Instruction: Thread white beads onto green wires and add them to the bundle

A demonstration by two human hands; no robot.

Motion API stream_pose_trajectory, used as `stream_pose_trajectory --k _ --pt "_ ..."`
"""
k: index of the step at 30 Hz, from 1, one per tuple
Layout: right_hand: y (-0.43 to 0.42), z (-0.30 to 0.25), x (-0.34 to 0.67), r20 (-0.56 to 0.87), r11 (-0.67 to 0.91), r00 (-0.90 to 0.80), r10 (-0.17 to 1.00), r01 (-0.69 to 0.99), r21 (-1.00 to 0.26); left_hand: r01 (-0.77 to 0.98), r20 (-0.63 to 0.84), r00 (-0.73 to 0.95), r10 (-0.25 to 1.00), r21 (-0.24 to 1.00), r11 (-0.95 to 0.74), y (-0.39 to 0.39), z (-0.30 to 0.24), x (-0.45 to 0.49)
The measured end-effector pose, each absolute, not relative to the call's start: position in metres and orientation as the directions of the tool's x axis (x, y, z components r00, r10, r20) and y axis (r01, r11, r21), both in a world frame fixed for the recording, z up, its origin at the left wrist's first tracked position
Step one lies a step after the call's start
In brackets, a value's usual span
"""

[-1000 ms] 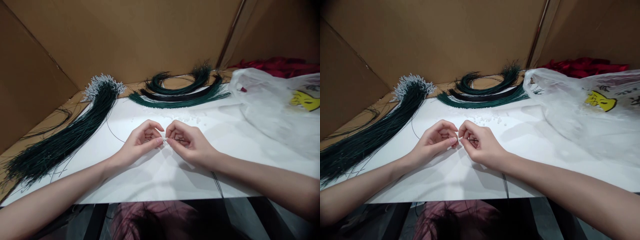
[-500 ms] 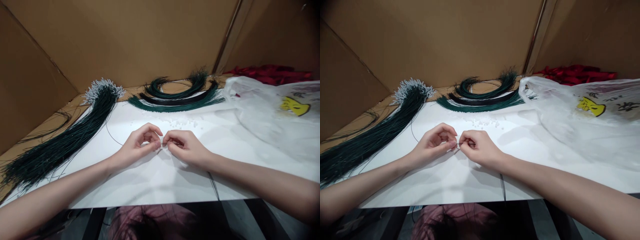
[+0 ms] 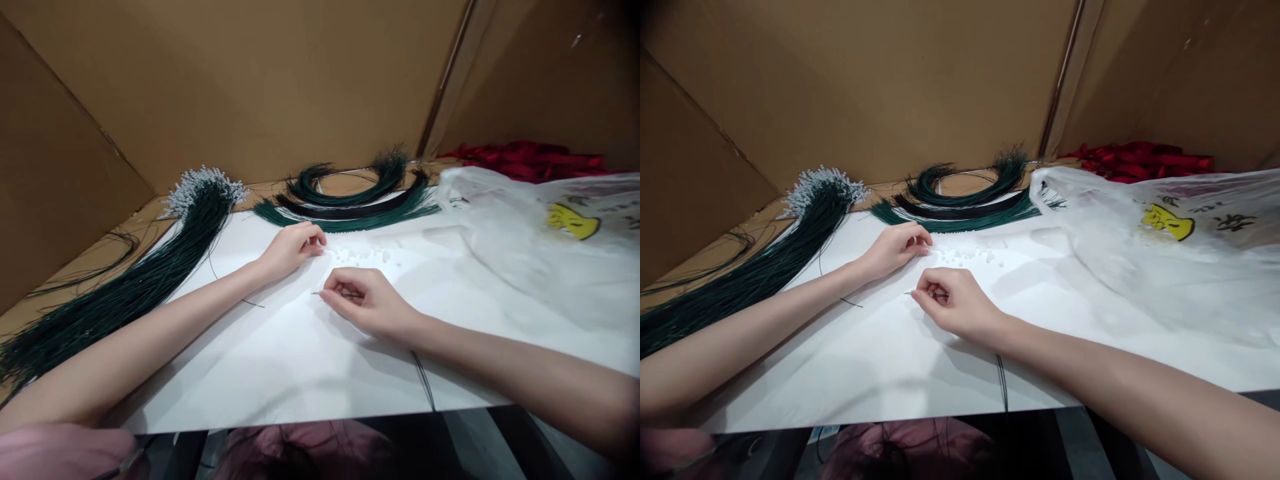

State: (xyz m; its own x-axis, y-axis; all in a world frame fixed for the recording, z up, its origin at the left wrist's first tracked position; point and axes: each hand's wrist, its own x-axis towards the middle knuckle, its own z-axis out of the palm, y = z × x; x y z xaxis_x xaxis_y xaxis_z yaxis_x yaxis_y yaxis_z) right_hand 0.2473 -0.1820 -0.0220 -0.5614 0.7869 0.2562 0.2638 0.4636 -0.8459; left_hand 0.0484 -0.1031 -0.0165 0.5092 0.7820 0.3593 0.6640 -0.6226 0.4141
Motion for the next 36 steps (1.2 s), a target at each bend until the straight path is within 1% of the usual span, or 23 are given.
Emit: stream_pose_trajectory --k 6,9,11,13,16,17,19,21,24,30,36 --pt "-0.181 -0.021 0.248 0.254 0.459 -0.558 0.790 0.264 -0.848 0.654 0.354 0.549 0.757 0.382 -0.653 -0.093 -0.021 0.052" --pt "-0.180 -0.022 0.249 0.258 0.460 -0.550 0.794 0.267 -0.847 0.644 0.368 0.541 0.756 0.396 -0.654 -0.095 -0.017 0.050" --pt "-0.180 -0.022 0.249 0.262 0.461 -0.547 0.795 0.263 -0.848 0.639 0.381 0.514 0.768 0.426 -0.640 -0.101 -0.013 0.047" --pt "-0.180 -0.021 0.249 0.266 0.462 -0.546 0.794 0.258 -0.849 0.603 0.371 0.477 0.797 0.521 -0.604 -0.110 -0.008 0.043" --pt "-0.181 -0.020 0.249 0.276 0.463 -0.541 0.795 0.245 -0.852 0.447 0.280 0.427 0.860 0.761 -0.469 -0.129 -0.003 0.037" --pt "-0.181 -0.019 0.249 0.278 0.461 -0.539 0.795 0.240 -0.854 0.393 0.240 0.413 0.878 0.823 -0.410 -0.136 -0.003 0.035" --pt "-0.182 -0.018 0.249 0.284 0.461 -0.531 0.798 0.235 -0.856 0.319 0.151 0.384 0.911 0.904 -0.285 -0.151 -0.004 0.031" --pt "-0.181 -0.017 0.249 0.291 0.464 -0.525 0.800 0.234 -0.855 0.270 0.083 0.356 0.931 0.944 -0.188 -0.166 -0.007 0.029" --pt "-0.180 -0.018 0.250 0.295 0.465 -0.523 0.800 0.227 -0.856 0.180 0.062 0.344 0.937 0.975 -0.131 -0.183 -0.012 0.029" --pt "-0.182 -0.019 0.250 0.320 0.484 -0.530 0.785 0.202 -0.851 -0.019 0.093 0.361 0.928 0.996 -0.093 -0.191 -0.017 0.034" --pt "-0.185 -0.016 0.250 0.351 0.519 -0.548 0.759 0.185 -0.834 -0.066 0.104 0.378 0.920 0.994 -0.085 -0.193 -0.019 0.037"
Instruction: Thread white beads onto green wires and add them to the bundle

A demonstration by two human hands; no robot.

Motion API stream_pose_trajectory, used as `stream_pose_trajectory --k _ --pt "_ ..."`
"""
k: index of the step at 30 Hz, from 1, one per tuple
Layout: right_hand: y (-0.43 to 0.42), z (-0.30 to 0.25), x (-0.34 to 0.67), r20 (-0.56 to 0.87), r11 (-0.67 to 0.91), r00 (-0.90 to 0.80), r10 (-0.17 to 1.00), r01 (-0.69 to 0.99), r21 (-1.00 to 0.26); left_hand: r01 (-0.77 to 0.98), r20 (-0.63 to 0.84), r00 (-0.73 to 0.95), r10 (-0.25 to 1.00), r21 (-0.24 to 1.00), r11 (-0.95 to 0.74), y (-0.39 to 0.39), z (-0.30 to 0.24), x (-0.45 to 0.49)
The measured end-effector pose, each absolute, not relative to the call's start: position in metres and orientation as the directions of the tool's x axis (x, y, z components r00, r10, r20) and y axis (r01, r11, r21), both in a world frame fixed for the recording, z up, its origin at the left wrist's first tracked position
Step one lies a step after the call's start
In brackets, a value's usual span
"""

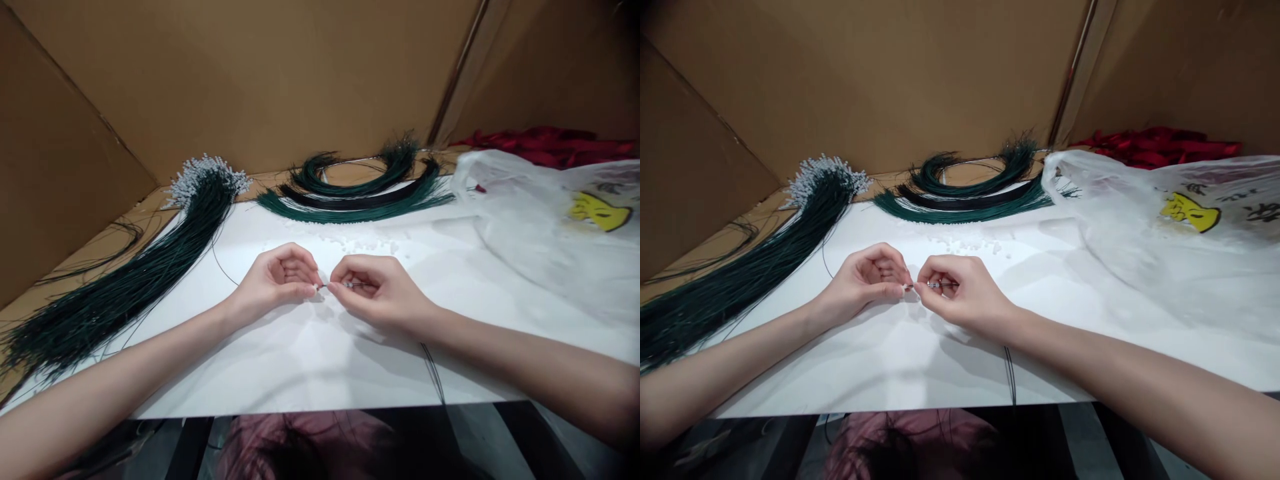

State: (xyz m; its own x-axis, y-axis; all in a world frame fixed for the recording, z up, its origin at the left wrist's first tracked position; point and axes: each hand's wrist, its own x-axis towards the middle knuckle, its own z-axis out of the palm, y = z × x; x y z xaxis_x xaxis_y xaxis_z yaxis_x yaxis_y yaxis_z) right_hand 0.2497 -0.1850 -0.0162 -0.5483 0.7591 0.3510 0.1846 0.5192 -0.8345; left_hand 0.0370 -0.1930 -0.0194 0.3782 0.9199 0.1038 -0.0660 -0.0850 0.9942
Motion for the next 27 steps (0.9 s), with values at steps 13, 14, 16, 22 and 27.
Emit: stream_pose_trajectory --k 13,14,16,22,27 --pt "-0.1856 -0.0152 0.2498 0.388 0.570 -0.560 0.732 0.192 -0.799 -0.072 0.128 0.386 0.914 0.992 -0.108 -0.1939 -0.0199 0.0378" --pt "-0.1854 -0.0154 0.2495 0.389 0.572 -0.560 0.731 0.192 -0.798 -0.072 0.128 0.387 0.913 0.991 -0.109 -0.1941 -0.0199 0.0378" --pt "-0.1851 -0.0156 0.2491 0.389 0.571 -0.560 0.732 0.193 -0.798 -0.070 0.130 0.391 0.911 0.991 -0.111 -0.1944 -0.0199 0.0377" --pt "-0.1851 -0.0154 0.2496 0.385 0.569 -0.566 0.729 0.188 -0.800 -0.061 0.137 0.390 0.911 0.991 -0.123 -0.1944 -0.0188 0.0378" --pt "-0.1852 -0.0165 0.2507 0.382 0.572 -0.574 0.725 0.191 -0.798 -0.050 0.133 0.388 0.912 0.991 -0.123 -0.1942 -0.0189 0.0384"
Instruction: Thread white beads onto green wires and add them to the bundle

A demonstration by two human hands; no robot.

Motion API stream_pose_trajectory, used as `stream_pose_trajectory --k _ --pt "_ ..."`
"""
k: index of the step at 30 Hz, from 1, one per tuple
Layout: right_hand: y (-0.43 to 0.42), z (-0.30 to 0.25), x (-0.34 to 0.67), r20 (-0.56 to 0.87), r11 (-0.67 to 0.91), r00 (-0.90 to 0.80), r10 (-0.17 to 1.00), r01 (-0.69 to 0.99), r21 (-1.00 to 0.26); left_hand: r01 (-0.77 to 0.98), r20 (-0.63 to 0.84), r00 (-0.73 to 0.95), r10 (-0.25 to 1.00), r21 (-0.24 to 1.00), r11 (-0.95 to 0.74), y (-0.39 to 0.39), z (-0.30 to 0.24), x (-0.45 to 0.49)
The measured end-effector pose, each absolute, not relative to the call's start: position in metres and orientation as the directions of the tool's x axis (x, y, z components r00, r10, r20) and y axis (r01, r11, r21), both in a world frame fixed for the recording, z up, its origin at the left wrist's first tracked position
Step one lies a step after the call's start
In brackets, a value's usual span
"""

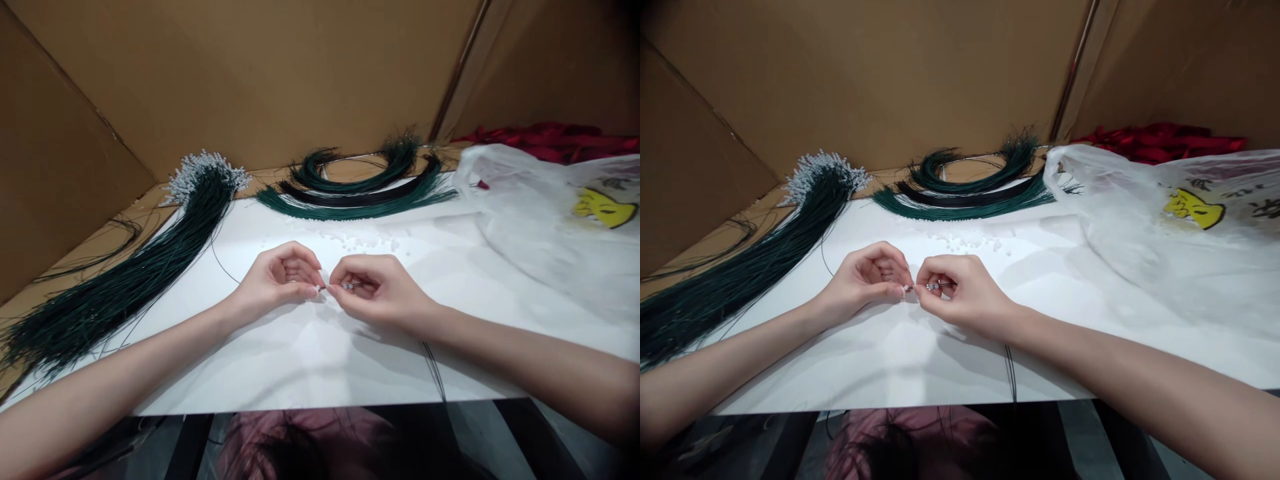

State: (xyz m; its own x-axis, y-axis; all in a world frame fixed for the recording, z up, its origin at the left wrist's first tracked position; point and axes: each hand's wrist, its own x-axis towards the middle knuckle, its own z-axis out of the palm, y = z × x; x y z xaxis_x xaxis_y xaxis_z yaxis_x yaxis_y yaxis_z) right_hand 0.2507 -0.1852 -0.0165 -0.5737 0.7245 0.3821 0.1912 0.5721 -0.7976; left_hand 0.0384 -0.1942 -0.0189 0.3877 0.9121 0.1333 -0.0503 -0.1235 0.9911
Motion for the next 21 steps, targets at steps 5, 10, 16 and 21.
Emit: stream_pose_trajectory --k 5,10,16,21 --pt "-0.1854 -0.0169 0.2501 0.371 0.566 -0.575 0.730 0.202 -0.799 -0.046 0.137 0.402 0.906 0.991 -0.129 -0.1935 -0.0206 0.0376" --pt "-0.1847 -0.0176 0.2499 0.363 0.565 -0.583 0.726 0.206 -0.799 -0.048 0.130 0.407 0.904 0.991 -0.121 -0.1938 -0.0202 0.0373" --pt "-0.1848 -0.0165 0.2501 0.361 0.565 -0.586 0.726 0.209 -0.798 -0.057 0.126 0.418 0.900 0.992 -0.112 -0.1946 -0.0198 0.0373" --pt "-0.1849 -0.0175 0.2493 0.357 0.564 -0.587 0.726 0.211 -0.799 -0.052 0.124 0.422 0.898 0.992 -0.112 -0.1943 -0.0197 0.0378"
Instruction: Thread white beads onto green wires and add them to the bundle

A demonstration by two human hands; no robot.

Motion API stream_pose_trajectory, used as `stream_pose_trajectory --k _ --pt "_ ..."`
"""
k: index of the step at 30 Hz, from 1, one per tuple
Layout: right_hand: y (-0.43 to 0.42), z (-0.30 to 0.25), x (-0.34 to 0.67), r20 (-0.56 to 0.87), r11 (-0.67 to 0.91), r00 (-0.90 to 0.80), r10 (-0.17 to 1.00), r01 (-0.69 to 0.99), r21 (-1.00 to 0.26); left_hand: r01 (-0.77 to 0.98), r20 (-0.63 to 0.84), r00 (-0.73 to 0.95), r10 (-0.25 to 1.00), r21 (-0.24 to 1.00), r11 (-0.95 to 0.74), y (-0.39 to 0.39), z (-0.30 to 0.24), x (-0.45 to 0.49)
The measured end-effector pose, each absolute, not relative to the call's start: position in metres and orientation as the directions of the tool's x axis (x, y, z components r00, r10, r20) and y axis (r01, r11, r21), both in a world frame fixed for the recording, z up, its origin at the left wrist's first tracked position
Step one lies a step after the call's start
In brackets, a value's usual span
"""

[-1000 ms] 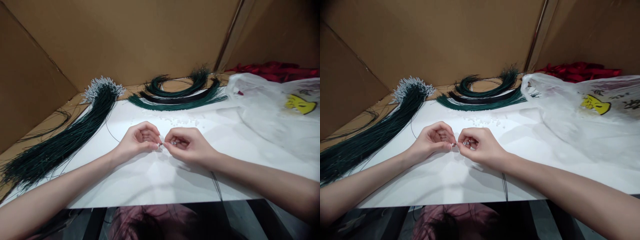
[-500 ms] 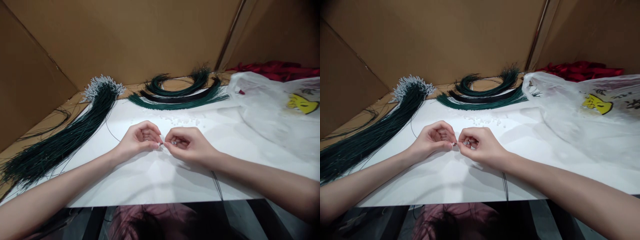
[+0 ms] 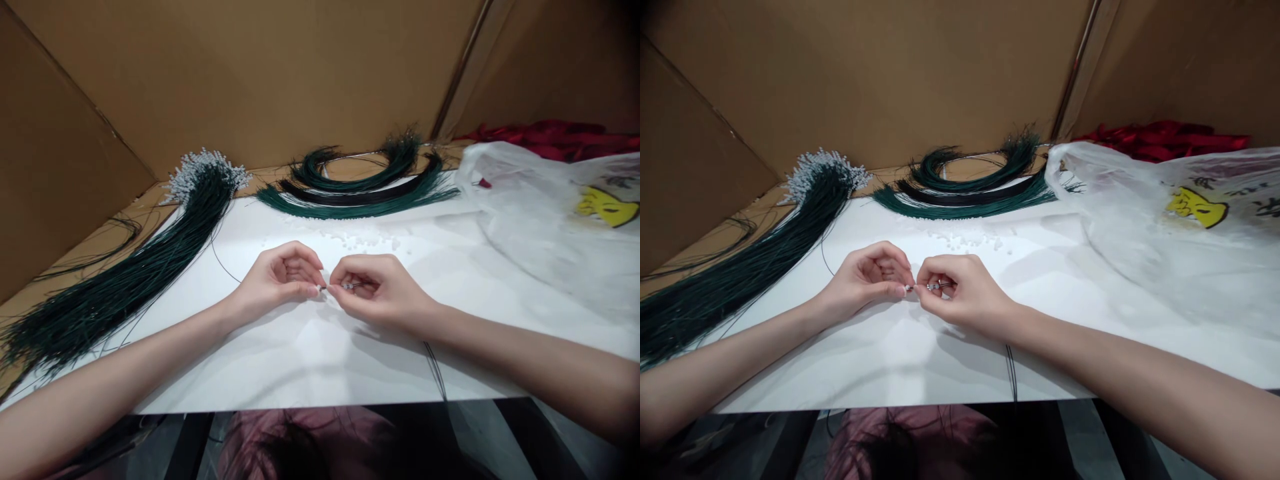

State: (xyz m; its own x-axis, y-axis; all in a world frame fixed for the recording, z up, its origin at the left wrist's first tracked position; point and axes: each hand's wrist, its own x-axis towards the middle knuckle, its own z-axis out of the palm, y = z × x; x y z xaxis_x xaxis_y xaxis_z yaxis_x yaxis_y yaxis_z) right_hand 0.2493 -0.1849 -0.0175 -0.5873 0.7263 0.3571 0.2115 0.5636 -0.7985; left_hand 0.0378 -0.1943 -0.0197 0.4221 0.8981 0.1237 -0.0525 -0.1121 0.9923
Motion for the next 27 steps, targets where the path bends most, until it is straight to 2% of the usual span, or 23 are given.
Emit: stream_pose_trajectory --k 9,27 --pt "-0.1859 -0.0175 0.2497 0.362 0.578 -0.594 0.718 0.221 -0.785 -0.002 0.094 0.416 0.904 0.995 -0.103 -0.1949 -0.0184 0.0388" --pt "-0.1869 -0.0167 0.2499 0.334 0.549 -0.594 0.732 0.224 -0.805 0.053 0.137 0.412 0.901 0.983 -0.174 -0.1972 -0.0185 0.0377"
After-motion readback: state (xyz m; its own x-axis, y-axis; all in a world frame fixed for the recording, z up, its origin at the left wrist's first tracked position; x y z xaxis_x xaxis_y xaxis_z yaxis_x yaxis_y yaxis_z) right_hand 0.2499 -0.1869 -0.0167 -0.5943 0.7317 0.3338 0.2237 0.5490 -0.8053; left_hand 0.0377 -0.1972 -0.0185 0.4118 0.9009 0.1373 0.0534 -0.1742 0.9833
